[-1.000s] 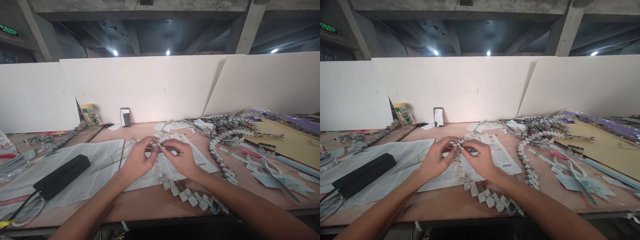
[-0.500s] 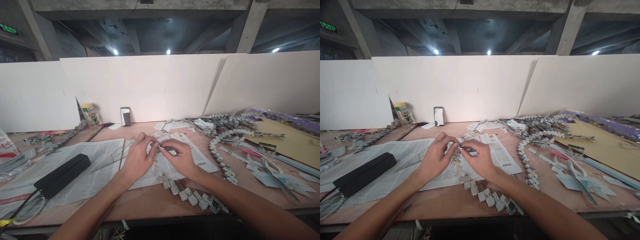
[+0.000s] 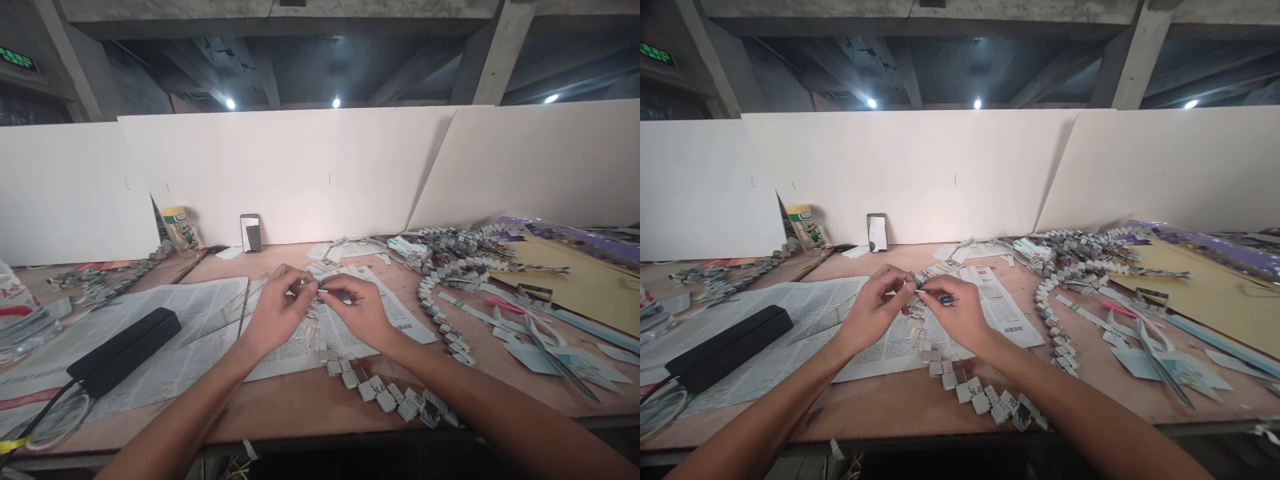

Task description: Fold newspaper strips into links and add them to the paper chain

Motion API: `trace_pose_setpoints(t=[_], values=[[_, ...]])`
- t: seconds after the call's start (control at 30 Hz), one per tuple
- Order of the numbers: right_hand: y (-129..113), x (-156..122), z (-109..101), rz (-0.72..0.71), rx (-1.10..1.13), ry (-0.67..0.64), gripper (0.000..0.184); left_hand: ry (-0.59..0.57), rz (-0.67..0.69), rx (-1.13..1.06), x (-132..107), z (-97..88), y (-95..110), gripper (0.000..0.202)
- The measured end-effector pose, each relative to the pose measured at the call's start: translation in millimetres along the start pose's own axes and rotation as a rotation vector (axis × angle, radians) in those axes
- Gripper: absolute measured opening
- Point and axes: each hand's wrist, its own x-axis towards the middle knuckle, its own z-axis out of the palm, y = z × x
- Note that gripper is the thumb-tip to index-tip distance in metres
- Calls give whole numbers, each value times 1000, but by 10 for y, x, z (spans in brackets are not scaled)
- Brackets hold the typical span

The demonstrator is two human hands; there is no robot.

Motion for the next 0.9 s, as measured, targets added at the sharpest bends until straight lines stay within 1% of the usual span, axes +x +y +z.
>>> trace_pose_setpoints(t=[0.07,0.17,0.3,0.37,0.43,0.53,0.67,0.77,0.83,0.9], values=[[-3,-1,0,-10,4,-15,7,12,-9,13,6,2,-6,23],[-15,3,-7,-13,-2,-46,8,-12,-50,5,28,-12,-27,27],[-52,19,-18,-28,-30,-111,15,-63,-139,-157,65,-44,-69,29],[-72,31,-11,-19,-61,-106,17,-73,-179,-242,80,-50,-94,28],[-88,45,4,-8,-93,-83,16,-73,-219,-314,92,-50,-112,27],[-105,76,28,-35,-128,-80,15,-66,-270,-409,100,-43,-109,27],[-110,134,32,-86,-192,-124,17,-55,-330,-536,110,-36,-82,26],[-106,185,25,-113,-228,-160,23,-37,-394,-633,130,-35,-96,27],[-100,225,26,-102,-207,-176,26,-30,-433,-680,147,-42,-121,25],[-89,271,34,-31,-142,-206,26,-31,-468,-708,162,-55,-148,23]])
